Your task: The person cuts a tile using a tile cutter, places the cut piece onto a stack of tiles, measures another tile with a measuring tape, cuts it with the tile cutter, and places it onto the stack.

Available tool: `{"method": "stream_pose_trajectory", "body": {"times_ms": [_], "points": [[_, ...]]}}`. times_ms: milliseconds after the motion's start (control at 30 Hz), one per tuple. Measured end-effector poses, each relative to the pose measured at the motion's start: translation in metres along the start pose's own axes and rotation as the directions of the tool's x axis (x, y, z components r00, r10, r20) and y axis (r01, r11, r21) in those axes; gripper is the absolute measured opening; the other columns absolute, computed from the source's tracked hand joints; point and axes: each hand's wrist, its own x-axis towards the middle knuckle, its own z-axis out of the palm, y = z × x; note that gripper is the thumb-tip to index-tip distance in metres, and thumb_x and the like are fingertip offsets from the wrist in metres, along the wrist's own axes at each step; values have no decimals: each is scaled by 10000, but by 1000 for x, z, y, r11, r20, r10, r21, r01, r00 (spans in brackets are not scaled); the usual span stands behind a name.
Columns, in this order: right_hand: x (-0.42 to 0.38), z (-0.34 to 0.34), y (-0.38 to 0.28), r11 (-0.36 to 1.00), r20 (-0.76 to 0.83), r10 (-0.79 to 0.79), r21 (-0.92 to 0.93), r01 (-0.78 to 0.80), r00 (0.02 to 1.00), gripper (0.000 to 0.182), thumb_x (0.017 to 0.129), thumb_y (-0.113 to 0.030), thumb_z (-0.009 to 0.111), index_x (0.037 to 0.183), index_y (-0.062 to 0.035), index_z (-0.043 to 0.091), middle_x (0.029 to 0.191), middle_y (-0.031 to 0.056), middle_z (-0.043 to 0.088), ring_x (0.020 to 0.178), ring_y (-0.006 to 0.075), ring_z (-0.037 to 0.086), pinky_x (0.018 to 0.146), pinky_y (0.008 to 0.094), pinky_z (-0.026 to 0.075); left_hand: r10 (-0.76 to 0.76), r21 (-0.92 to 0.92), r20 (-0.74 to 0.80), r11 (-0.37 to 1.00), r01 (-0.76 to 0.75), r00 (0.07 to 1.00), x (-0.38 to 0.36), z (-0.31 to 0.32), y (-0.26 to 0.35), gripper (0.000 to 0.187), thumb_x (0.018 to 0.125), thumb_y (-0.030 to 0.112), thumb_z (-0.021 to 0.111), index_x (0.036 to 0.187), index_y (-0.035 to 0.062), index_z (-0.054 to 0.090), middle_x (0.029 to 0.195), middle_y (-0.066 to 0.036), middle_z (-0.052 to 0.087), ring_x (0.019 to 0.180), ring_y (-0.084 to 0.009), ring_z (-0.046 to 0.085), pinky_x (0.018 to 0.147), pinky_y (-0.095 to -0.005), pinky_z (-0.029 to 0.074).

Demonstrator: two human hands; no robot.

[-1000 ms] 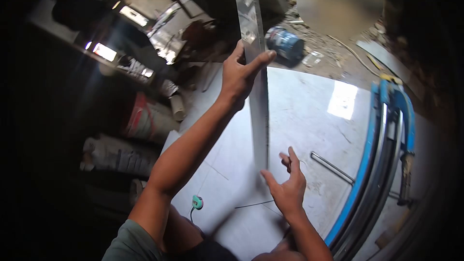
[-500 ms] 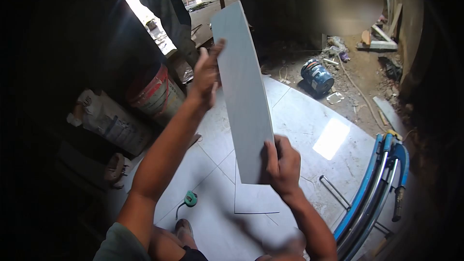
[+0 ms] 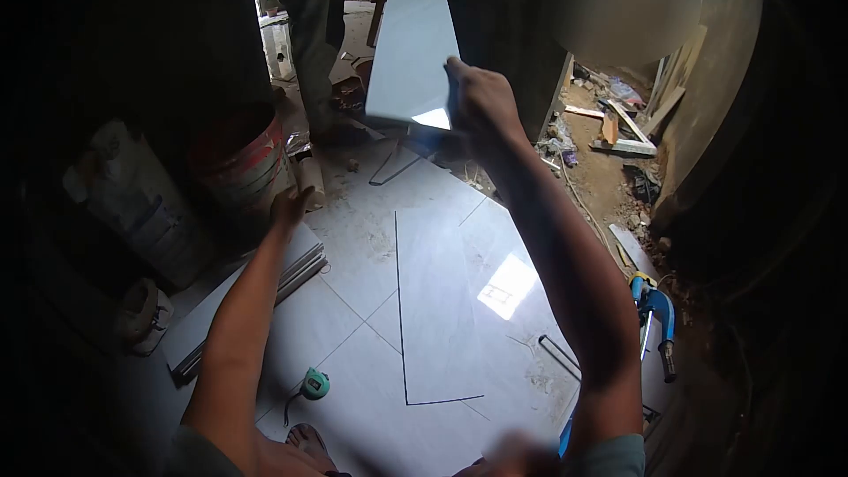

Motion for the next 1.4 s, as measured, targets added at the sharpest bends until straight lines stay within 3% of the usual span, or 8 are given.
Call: {"method": "stream_pose_trajectory", "body": {"times_ms": [133,267,300,367,533,933,1167,1400], "points": [[25,29,-6,957,129,-176,-209,200,976,153,948,-176,667,924,-32,619,739,57,539,632,183,464,572,355,369,51,81,44,995,-54,998,-35,-20,-19,655,876,622,612,1141,33,722,1133,-254,705,1127,-417,661,964,-500,510],[50,28,7,-11,579,-509,-744,668,637,599,764,-136,815,1313,-7,613,1152,247,687,1085,409,675,895,443,562,133,247,61,958,-145,989,-21,5,-62,488,935,526,614,988,61,751,979,-240,723,977,-418,700,851,-515,539],[64,28,14,-11,603,-526,-709,705,599,590,762,-164,826,1294,-11,626,1151,244,674,1035,409,678,907,416,563,265,307,113,907,-287,958,-13,11,-77,414,973,455,604,940,65,741,928,-244,710,924,-407,700,798,-511,536],[96,47,19,968,89,-81,-230,100,993,334,860,-217,761,1116,-19,678,886,89,656,779,282,654,698,396,569,508,314,142,791,-526,849,14,37,-119,342,1058,277,543,822,86,701,813,-240,664,784,-368,678,667,-503,504],[121,25,73,952,116,-291,-68,299,950,249,924,-270,680,871,-26,675,771,108,632,726,268,662,668,377,565,212,-326,309,939,-106,927,20,55,-107,490,1021,419,602,1105,-51,714,1031,-205,733,931,-258,633,900,-392,481],[-20,-163,40,808,300,-246,-462,366,922,435,888,-324,769,1125,41,744,998,198,759,914,274,744,833,368,583,199,-125,533,980,-156,822,14,149,-54,729,964,431,683,1395,-136,529,1410,-246,596,1335,-294,554,1129,-360,391],[-223,-504,-68,835,-437,-542,-377,401,717,216,981,-233,622,1059,-56,718,817,15,652,671,105,589,648,258,488,324,115,565,880,-461,759,-75,180,29,602,954,357,717,1406,-17,582,1343,-211,643,1162,-328,628,1034,-407,472],[-358,-727,159,941,-955,117,19,-337,273,186,909,-225,691,964,-51,658,837,74,658,627,157,607,574,320,538,493,-250,588,865,-436,641,-199,261,178,474,961,210,712,1399,57,616,1267,-134,693,1037,-221,666,838,-346,534]]}}
